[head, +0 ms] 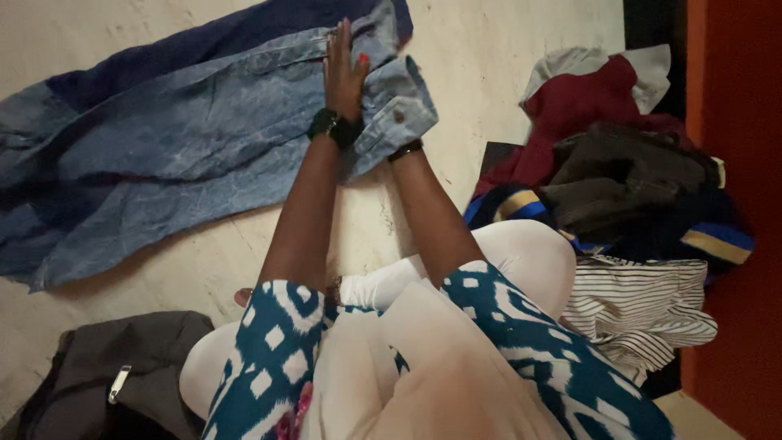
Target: The person folds a denim jacket on the floor. They smooth the fabric, fold the sleeves and sides inward, and then fold the jacket in half to create a compact bundle.
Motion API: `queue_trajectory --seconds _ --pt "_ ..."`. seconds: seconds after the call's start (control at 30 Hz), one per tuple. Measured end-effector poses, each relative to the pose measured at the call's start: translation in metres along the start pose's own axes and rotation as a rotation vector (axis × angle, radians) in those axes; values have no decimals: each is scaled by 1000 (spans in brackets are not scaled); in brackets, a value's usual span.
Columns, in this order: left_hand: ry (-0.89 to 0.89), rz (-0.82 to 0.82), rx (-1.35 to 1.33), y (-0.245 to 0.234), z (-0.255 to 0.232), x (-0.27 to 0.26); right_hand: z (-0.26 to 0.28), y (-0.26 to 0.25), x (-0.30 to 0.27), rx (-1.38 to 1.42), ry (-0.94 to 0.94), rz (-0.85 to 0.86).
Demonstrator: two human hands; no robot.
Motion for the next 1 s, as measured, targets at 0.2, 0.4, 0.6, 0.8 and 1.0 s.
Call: queue_trajectory --seconds 0.2,0.4,0.6,0.8,1.0 --pt "-6 237 -1233 -5 -24 -20 -1 7 15 -142 -93 -54" --pt "-333 211 -1728 25 34 -29 56 63 7 -1404 -578 -97" --pt "-386 54 -1694 -43 87 -95 -24 120 -25 -1826 -620 457" --pt "-615 -99 -1367 -120 123 -144 9 93 -31 607 -152 543" --pt "-496 -360 -768 -176 35 -142 52 41 -24 457 -222 393"
Point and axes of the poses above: each hand's wrist, its own x-axis towards the middle knuckle, its own y-axis out of the palm, z = x × y, the point moved 10 cm from there along x, towards the middle knuckle, and after that the axes turned 7 degrees about -y, right-handed, at the moved point
